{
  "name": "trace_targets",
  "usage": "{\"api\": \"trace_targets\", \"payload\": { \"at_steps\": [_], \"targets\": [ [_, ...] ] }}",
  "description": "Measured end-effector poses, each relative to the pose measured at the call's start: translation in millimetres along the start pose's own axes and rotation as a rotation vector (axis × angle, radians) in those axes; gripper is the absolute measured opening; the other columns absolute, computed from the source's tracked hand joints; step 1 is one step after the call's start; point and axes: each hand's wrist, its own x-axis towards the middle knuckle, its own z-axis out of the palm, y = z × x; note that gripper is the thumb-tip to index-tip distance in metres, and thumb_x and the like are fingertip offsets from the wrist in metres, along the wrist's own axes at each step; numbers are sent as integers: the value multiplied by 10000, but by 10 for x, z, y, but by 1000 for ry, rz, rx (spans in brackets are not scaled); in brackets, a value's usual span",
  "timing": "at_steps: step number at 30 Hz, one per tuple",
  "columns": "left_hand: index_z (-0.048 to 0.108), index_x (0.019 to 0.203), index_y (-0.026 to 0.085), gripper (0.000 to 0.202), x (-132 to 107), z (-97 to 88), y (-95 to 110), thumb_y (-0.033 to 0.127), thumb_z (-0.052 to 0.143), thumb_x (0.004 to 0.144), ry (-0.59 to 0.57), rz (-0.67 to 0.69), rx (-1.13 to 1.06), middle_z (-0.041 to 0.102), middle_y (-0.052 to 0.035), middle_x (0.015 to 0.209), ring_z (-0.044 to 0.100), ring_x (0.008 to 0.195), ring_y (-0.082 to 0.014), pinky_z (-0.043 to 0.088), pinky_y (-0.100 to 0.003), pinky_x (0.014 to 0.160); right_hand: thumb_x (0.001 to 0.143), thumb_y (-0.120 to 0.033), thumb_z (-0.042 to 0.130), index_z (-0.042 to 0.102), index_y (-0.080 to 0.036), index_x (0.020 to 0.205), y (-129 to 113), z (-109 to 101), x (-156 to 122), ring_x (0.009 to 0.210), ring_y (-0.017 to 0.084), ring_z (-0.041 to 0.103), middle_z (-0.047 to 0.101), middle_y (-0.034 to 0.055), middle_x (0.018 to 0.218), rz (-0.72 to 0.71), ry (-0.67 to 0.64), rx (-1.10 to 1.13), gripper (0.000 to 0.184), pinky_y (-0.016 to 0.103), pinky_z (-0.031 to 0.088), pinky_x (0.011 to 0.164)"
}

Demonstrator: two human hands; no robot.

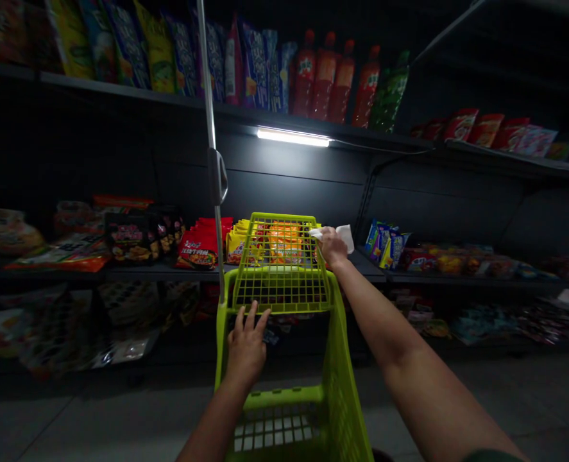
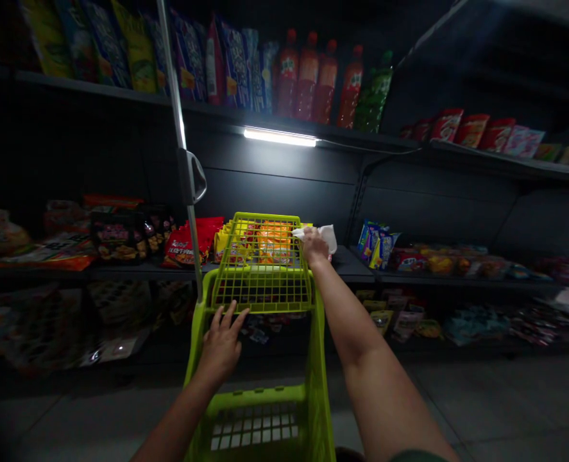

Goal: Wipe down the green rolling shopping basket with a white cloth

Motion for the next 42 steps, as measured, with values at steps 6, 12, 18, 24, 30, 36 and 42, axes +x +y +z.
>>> {"api": "trace_targets", "payload": {
  "at_steps": [6, 12, 18, 24, 30, 36, 42],
  "targets": [
    [488, 1507, 348, 791, 3, 13, 60, -35, 443, 817, -14, 8, 16, 263, -13, 1702, 201, 1562, -330, 460, -546, 1097, 1007, -313, 523, 549, -225, 1413, -1090, 210, -104, 1384, 254, 445, 540, 94, 1496, -449, 53, 162, 417, 418, 334, 1174],
    [466, 1517, 359, 832, 48, 37, 11, -41, 467, 788, -61, 2, 28, 210, -11, 1717, 182, 1563, -359, 505, -580, 1036, 1011, -265, 497, 544, -269, 1447, -1558, 367, 221, 1351, 252, 517, 513, 46, 1548, -617, -83, 127, 438, 433, 401, 1139],
    [484, 1507, 370, 808, 57, 46, 30, -34, 464, 807, -2, 20, 43, 266, 4, 1700, 229, 1552, -318, 453, -526, 1095, 1034, -165, 368, 600, -136, 1363, -601, 54, 573, 1260, 201, 603, 614, 137, 1425, -176, -91, 106, 404, 331, 464, 1078],
    [490, 1503, 363, 773, 23, 37, 47, 1, 490, 820, 15, 27, 38, 283, -1, 1695, 240, 1545, -326, 456, -534, 1095, 1057, -169, 297, 574, -131, 1391, -38, -27, -93, 1192, 215, 649, 644, 161, 1372, 1, -147, 68, 436, 293, 485, 996],
    [522, 1483, 331, 710, -7, 36, -6, 33, 487, 840, 53, 18, 16, 310, -28, 1684, 255, 1536, -337, 457, -553, 1100, 1049, -171, 335, 621, -150, 1288, 18, -71, -1365, 1055, 213, 683, 710, 149, 1182, -56, -298, -94, 374, 274, 498, 885],
    [550, 1457, 331, 708, -35, 32, -6, 13, 488, 828, 78, 12, 14, 326, -29, 1677, 279, 1529, -337, 468, -557, 1094, 947, -154, 535, 740, -149, 967, -132, -521, -1804, 921, 249, 687, 724, 141, 1001, -265, -554, -169, 206, 331, 512, 790],
    [530, 1473, 319, 719, -27, 74, 15, -3, 478, 833, 91, 37, -1, 326, -50, 1676, 260, 1542, -347, 486, -578, 1064, 992, -312, 560, 736, -176, 1065, -999, -502, -541, 1285, 275, 503, 620, 130, 1317, -451, -54, 80, 234, 423, 394, 1120]
  ]
}}
